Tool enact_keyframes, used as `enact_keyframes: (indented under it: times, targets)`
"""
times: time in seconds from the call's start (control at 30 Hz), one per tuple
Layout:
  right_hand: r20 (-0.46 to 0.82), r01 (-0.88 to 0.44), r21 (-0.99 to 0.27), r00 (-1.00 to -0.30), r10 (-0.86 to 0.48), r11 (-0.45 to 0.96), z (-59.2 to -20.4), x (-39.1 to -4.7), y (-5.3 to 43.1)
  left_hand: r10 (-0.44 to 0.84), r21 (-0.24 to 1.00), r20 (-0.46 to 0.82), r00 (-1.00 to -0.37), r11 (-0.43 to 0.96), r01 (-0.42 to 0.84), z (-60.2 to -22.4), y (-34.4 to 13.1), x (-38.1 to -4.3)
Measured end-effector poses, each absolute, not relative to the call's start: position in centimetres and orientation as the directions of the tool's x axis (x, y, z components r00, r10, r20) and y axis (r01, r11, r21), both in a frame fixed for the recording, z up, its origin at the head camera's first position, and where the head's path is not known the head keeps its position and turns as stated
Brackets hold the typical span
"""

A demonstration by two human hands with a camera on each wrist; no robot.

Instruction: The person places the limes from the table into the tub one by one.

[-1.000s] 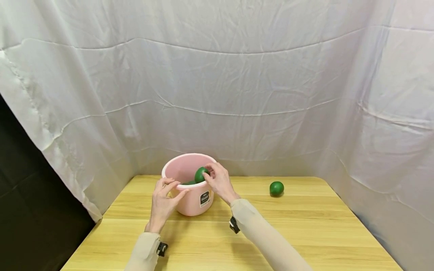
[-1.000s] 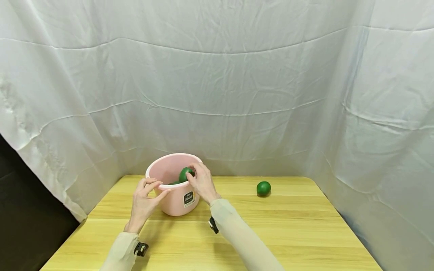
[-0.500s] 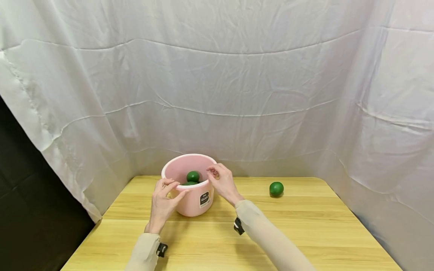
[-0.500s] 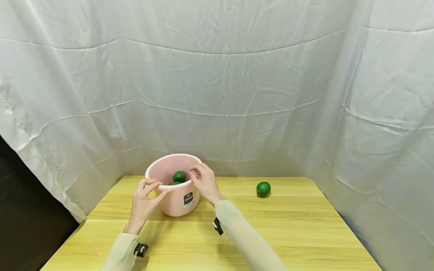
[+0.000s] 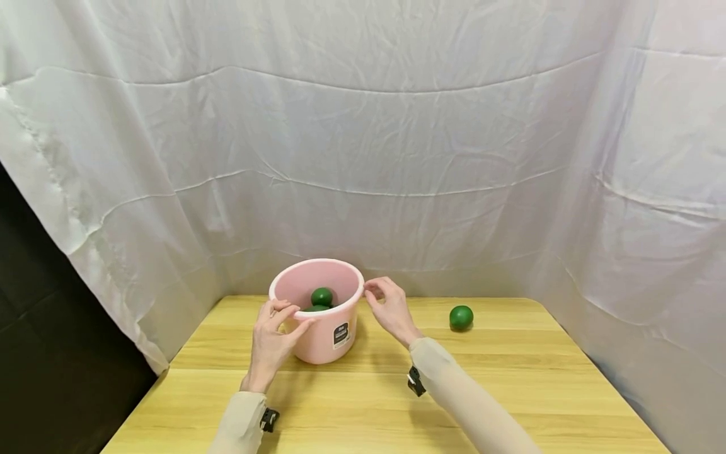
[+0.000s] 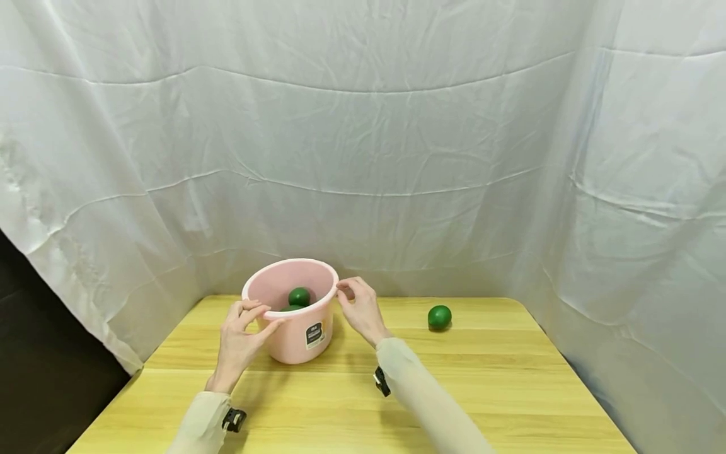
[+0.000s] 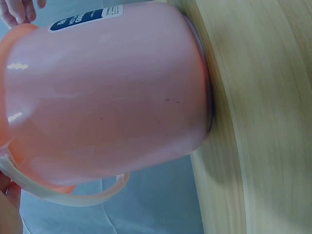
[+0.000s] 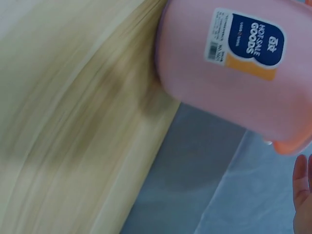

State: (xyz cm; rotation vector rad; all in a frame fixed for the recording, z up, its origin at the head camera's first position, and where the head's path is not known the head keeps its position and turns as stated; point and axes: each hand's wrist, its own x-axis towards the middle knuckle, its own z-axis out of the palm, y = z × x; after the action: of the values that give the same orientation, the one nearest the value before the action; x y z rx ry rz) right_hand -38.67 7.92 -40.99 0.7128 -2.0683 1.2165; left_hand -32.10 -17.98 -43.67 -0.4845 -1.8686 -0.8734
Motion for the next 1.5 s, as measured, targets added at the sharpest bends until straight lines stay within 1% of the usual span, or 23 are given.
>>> enact_keyframes:
  times: [0.2, 0.37, 0.57, 0.73, 0.93, 1.1, 1.27, 1.5]
  targets:
    - [0.747, -0.703, -0.506, -0.647, -0.153, 0.499, -41.9, -39.2, 9.4, -0.049, 0.368, 0.890, -0.453, 0.663, 0.652, -43.8, -18.0, -32.1]
    - [0.692, -0.648, -0.546, -0.706, -0.149, 0.531, -42.8, -39.6, 11.0, -0.049, 0.366, 0.891, -0.450, 0.665, 0.652, -43.7, -18.1, -32.1]
    - [0.648, -0.599, -0.565, -0.748, -0.144, 0.567, -43.8, -39.9, 12.9, -0.046, 0.372, 0.886, -0.461, 0.664, 0.649, -43.7, -18.0, -32.1]
    - [0.608, -0.559, -0.581, -0.781, -0.141, 0.592, -44.6, -40.2, 14.2, -0.041, 0.353, 0.897, -0.440, 0.666, 0.658, -43.7, -18.0, -32.1]
    - [0.557, -0.496, -0.574, -0.820, -0.133, 0.652, -45.7, -40.6, 16.0, -0.037, 0.327, 0.912, -0.409, 0.669, 0.668, -43.7, -18.0, -32.2]
    - [0.466, -0.400, -0.563, -0.876, -0.121, 0.724, -46.3, -40.6, 17.8, -0.048, 0.351, 0.900, -0.433, 0.667, 0.657, -43.8, -18.0, -32.0]
    - [0.389, -0.345, -0.507, -0.909, -0.147, 0.790, -46.7, -40.8, 19.7, -0.053, 0.382, 0.882, -0.468, 0.662, 0.645, -43.8, -18.0, -31.8]
    - [0.316, -0.302, -0.361, -0.930, -0.189, 0.882, -47.4, -41.0, 22.0, -0.043, 0.371, 0.885, -0.463, 0.663, 0.650, -43.8, -18.0, -32.0]
